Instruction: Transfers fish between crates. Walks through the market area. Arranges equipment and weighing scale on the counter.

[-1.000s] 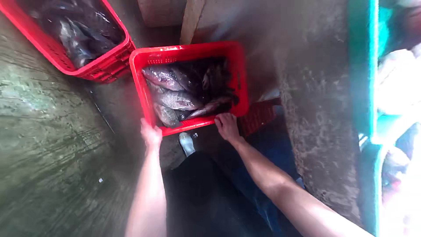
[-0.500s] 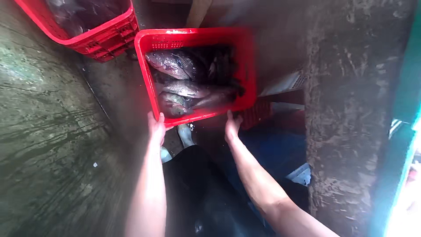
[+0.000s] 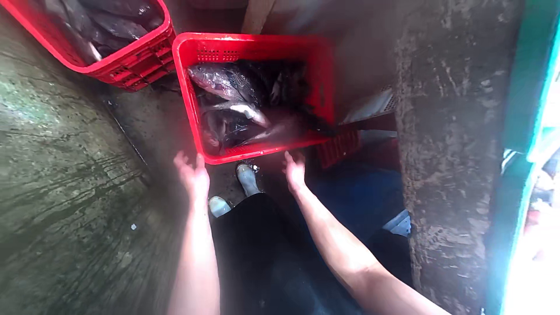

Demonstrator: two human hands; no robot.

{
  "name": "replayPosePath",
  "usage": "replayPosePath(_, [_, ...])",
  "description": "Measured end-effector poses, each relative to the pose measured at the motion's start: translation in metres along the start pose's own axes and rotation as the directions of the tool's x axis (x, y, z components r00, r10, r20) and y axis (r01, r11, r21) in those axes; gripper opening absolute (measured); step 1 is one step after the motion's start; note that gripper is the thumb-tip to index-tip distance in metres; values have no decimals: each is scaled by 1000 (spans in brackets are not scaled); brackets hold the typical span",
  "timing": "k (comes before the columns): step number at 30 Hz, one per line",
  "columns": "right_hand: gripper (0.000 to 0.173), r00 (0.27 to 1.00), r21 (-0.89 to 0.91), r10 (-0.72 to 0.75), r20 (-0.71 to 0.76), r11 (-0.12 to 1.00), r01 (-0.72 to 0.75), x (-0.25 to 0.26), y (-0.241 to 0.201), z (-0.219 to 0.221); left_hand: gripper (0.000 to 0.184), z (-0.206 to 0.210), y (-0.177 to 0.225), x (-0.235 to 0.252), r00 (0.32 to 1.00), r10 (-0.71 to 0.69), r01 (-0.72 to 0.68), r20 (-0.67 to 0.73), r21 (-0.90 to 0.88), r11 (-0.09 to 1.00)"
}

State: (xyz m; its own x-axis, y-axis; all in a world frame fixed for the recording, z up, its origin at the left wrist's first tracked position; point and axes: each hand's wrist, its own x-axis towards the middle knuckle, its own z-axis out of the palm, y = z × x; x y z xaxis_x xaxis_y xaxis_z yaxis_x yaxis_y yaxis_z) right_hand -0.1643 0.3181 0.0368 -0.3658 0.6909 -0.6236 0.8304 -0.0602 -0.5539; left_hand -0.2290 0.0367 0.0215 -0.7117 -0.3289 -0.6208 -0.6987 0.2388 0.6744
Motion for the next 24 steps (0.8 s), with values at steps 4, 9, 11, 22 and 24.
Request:
replayPosePath(4, [64, 973, -75, -192, -125, 980, 184, -9, 12, -22, 49, -12, 10, -33, 964, 205, -197, -169, 60, 979])
replayPosePath(9, [50, 901, -99, -370, -227, 929, 356, 1, 11, -39, 34, 15, 44, -49, 954, 297, -300, -45, -101, 949])
replayPosePath(11, [46, 887, -87, -401, -227, 916, 392, 10, 8, -43, 31, 37, 58, -37, 953, 301, -291, 25, -198, 936])
replayPosePath(22, [35, 872, -74, -473, -128, 881, 467, 29, 2, -56, 65, 155, 134, 136, 997, -18, 8, -75, -133, 991])
replayPosePath(24, [35, 887, -83, -443, -128, 897, 435, 27, 2, -56, 64, 170, 135, 163, 985, -126, 97, -114, -232, 968])
